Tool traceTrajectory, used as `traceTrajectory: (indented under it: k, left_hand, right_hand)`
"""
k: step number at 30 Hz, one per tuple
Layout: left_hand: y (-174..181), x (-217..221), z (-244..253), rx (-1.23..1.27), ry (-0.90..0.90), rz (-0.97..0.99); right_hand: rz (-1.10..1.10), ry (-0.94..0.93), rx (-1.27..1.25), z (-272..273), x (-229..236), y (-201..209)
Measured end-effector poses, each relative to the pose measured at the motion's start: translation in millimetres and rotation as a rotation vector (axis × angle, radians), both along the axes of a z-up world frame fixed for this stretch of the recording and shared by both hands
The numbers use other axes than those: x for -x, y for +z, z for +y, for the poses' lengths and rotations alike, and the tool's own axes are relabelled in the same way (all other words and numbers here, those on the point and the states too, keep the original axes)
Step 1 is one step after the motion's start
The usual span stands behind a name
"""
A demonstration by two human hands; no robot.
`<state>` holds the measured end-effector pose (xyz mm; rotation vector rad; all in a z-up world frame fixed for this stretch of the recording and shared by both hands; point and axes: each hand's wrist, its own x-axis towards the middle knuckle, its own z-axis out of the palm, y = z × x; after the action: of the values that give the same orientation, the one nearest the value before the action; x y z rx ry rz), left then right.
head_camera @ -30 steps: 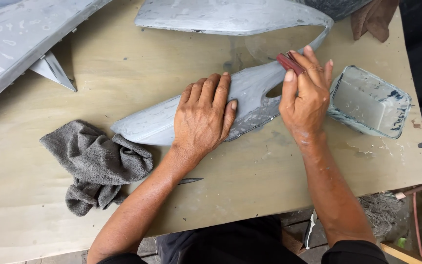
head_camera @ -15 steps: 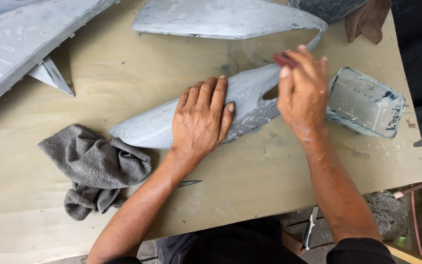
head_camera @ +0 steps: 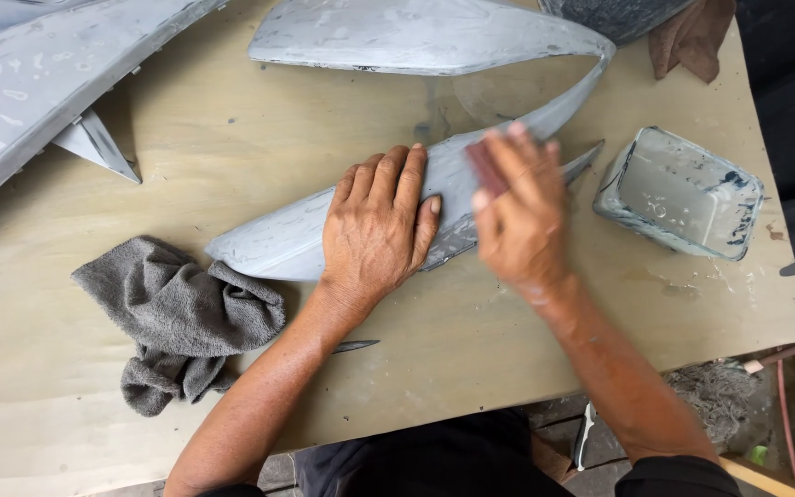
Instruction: The person sands a gray car body panel on a workbench using a sanding block. They hold the panel steady with one hand while moving the sanding block back and forth across the surface to smooth it. A container of water and a cloth are visible on the table.
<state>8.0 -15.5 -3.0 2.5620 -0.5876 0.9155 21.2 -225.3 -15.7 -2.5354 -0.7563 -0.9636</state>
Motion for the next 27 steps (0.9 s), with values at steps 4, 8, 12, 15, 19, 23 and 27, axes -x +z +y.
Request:
traceTrajectory:
  k: [4, 8, 12, 15, 19, 23, 27]
  left_hand:
    - [1, 0, 1, -0.009, -0.013, -0.004]
    - [4, 2, 1, -0.001, -0.018, -0.012]
    - [3, 2, 2, 0.014, -0.028, -0.011]
    - [2, 1, 2, 0.022, -0.040, -0.008]
    - [6, 1, 1, 0.010, -0.047, -0.015]
    - [5, 1, 0, 0.004, -0.032, -0.005]
    - [5, 2, 0, 0.000, -0.029, 0.008]
  right_hand:
    - [0.001, 0.016, -0.032, -1, -4, -14]
    - [0.042, -0.114, -0.252, -7, -9, -14]
    - [-0.027, -0.019, -0.117, 9, 15, -29]
    - [-0.043, -0.024, -0.122, 3, 11, -28]
    - [-0.044, -0.142, -0.204, 4, 9, -14]
    - [-0.018, -0.055, -0.231, 12, 22, -20]
    - [-0.045, -0.112, -0.243, -4, -1, -34]
